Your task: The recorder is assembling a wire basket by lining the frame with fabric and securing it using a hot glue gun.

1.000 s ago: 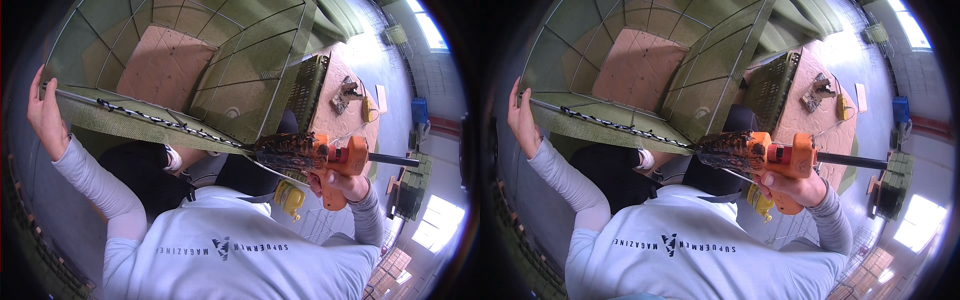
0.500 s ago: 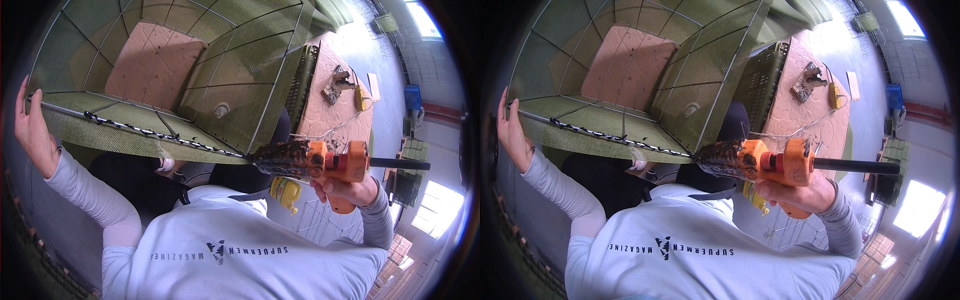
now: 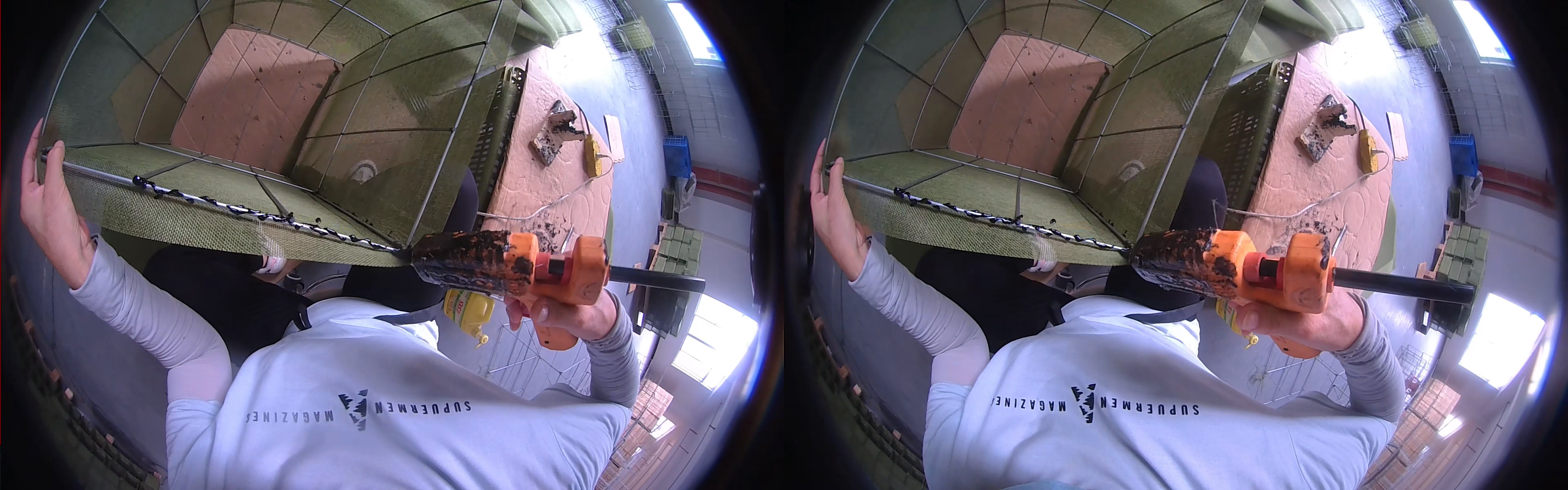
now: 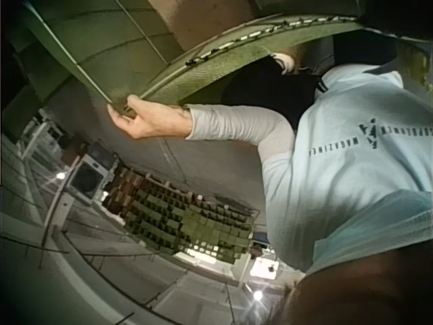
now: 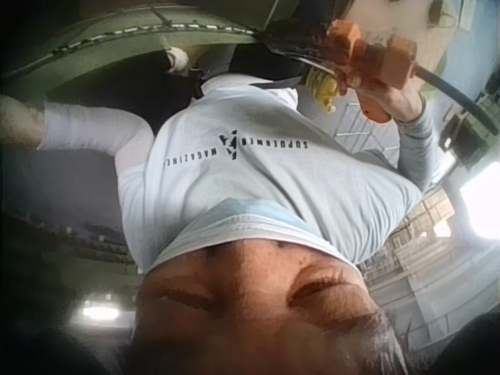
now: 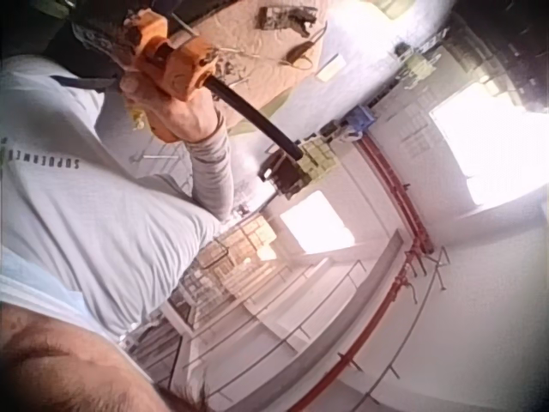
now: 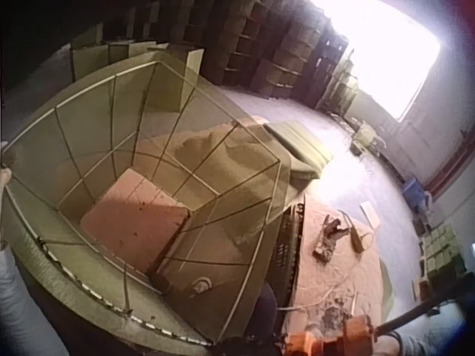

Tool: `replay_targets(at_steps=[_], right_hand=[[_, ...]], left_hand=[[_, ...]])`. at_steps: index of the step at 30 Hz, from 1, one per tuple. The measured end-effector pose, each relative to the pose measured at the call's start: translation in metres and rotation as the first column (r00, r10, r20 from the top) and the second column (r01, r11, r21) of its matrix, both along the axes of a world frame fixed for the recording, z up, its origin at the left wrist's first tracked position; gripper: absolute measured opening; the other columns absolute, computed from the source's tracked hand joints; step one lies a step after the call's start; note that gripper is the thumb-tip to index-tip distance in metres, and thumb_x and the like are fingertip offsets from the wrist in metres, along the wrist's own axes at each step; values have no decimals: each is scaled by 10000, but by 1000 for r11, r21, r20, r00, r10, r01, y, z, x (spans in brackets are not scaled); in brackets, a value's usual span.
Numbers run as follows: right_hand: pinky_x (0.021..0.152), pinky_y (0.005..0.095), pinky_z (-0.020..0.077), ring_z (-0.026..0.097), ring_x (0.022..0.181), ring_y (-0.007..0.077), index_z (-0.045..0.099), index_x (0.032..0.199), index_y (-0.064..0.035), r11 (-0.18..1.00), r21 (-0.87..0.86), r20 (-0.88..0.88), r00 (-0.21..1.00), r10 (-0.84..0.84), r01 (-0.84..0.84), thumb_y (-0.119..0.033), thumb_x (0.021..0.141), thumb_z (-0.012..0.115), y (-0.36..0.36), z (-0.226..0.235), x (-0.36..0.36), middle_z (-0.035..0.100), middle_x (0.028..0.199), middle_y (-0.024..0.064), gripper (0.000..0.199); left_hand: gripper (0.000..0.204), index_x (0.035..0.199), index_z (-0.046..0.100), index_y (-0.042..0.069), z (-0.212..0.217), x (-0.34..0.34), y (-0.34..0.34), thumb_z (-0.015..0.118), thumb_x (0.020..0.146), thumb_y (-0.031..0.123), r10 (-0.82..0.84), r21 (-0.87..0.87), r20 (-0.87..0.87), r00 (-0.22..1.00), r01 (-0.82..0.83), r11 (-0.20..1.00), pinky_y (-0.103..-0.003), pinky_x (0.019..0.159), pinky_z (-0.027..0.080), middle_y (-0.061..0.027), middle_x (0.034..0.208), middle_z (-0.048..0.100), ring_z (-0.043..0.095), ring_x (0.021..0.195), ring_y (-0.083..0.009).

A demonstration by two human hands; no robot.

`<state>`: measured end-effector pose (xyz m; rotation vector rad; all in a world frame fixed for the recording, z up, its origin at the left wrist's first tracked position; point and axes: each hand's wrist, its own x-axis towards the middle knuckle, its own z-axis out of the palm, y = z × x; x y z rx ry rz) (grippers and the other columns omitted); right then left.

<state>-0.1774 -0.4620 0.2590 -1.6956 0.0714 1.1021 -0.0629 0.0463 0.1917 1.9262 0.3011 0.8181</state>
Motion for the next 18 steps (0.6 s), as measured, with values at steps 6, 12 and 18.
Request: replay_targets(at_steps=[6, 12, 18], right_hand=[[672, 322, 489, 568, 765, 175, 512, 1040, 25, 998, -23, 154, 986, 57, -54, -243, 883, 605, -7, -8, -13, 553, 848, 86, 324], [675, 314, 485, 563, 767, 170, 534, 1007, 2, 998, -33, 156, 986, 57, -52, -193, 856, 618, -2, 3, -9, 553, 853, 75, 260], [672, 306, 482, 562, 760, 164, 532, 987, -4, 997, -52, 148, 987, 67, -60, -177, 847, 604, 5, 11, -1, 559, 838, 70, 234]], left_hand=[[389, 1251, 535, 14, -2, 0, 1, 585, 869, 71, -28, -52, 0, 1000, 28, 998, -285, 970, 395, -118, 1209, 584, 548, 1107, -189], [367, 1214, 578, -14, -2, -1, 0, 595, 851, 34, -21, -50, 53, 998, 23, 998, -268, 947, 409, -113, 1163, 608, 575, 1043, -161], [367, 1220, 573, -11, -1, -1, 0, 594, 857, 36, -22, -91, 42, 999, 26, 996, -273, 946, 414, -112, 1170, 607, 575, 1052, -164]])
